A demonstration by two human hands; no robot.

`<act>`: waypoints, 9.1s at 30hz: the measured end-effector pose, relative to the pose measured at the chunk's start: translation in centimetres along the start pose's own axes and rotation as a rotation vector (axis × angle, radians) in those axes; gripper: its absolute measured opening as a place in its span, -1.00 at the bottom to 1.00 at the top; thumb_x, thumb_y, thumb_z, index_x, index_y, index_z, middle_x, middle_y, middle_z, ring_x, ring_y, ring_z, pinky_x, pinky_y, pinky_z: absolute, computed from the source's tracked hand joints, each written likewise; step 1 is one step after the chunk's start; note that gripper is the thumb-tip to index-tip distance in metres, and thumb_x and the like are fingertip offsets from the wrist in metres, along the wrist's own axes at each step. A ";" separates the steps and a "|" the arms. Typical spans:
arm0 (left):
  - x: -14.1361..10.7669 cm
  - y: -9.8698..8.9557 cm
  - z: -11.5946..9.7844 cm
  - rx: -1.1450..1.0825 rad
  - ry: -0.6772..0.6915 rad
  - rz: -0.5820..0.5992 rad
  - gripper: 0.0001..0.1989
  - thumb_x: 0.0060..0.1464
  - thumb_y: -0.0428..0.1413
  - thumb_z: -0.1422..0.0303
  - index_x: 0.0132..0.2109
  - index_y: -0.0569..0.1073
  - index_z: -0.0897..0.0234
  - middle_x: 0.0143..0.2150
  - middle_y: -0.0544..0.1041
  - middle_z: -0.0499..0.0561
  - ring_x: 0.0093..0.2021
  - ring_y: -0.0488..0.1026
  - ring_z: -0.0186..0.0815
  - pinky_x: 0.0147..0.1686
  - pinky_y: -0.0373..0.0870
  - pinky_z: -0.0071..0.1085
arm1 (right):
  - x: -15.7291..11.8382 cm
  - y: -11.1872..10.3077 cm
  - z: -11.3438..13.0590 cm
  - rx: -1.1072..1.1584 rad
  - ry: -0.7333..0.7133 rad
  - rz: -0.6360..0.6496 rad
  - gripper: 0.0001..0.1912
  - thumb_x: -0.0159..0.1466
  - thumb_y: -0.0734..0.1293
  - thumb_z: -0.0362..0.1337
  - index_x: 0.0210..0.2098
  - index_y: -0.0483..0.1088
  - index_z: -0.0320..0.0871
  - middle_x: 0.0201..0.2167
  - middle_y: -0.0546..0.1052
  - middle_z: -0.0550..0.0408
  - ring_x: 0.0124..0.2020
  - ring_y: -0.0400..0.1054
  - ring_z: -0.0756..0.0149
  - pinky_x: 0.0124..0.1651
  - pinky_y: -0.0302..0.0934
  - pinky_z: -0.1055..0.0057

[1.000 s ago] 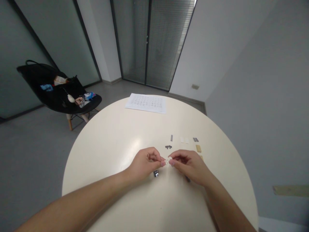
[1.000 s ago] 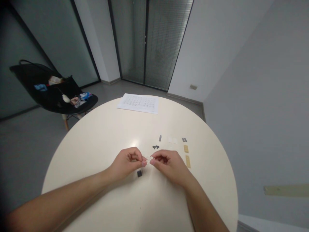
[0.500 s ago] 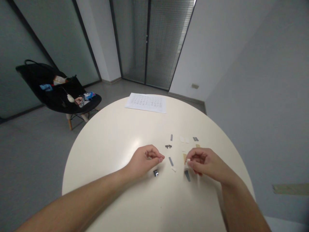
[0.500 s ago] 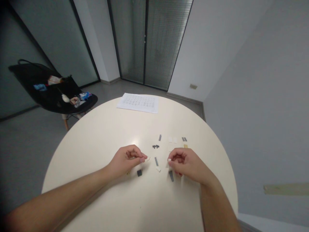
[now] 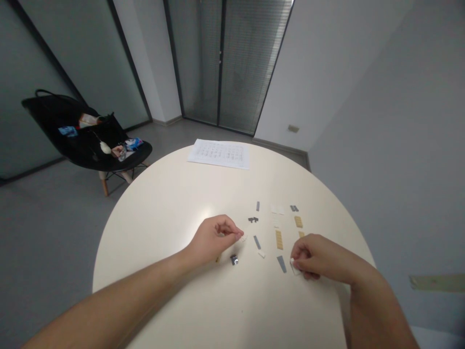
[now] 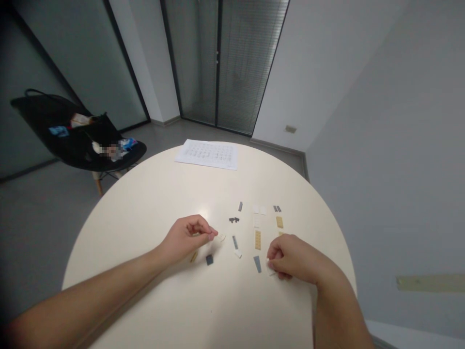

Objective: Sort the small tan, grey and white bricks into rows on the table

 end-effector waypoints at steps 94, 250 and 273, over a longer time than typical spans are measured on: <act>0.1 0.9 0.4 -0.162 -0.036 0.295 -0.68 0.02 0.27 0.31 -0.28 0.23 0.23 -0.33 0.59 -0.01 -0.35 0.50 -0.35 -0.37 0.29 -0.48 | -1.2 3.0 12.1 -0.135 -0.920 -0.515 -0.77 0.29 0.29 -0.37 -0.08 0.46 -0.05 -0.32 0.57 0.12 -0.41 0.39 0.43 -0.34 0.25 0.50; 0.4 -2.0 -1.1 -0.106 -0.198 0.116 -0.91 -0.13 0.24 0.42 -0.39 0.57 0.35 -0.56 0.50 -0.05 -0.54 0.37 -0.42 -0.46 0.30 -0.47 | -2.1 -8.0 -0.1 -0.049 -0.325 -1.235 -0.76 0.22 0.30 -0.10 -0.27 0.53 -0.09 -0.31 0.58 0.02 -0.39 0.45 0.27 -0.24 0.34 0.32; 0.2 0.3 -0.6 -0.325 -0.147 0.111 -0.58 -0.25 0.37 0.35 -0.44 0.22 0.27 -0.56 0.50 -0.12 -0.58 0.36 -0.47 -0.52 0.21 -0.53 | -1.7 2.9 13.3 -0.104 -1.004 -0.699 -0.70 0.24 0.34 -0.37 -0.04 0.36 -0.01 -0.26 0.57 0.10 -0.31 0.42 0.33 -0.21 0.35 0.36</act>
Point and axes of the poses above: each hand's wrist, its own x-axis towards the middle knuckle, its own y-axis out of the palm, z = x × y, the point moved 7 cm from there along x, towards the middle knuckle
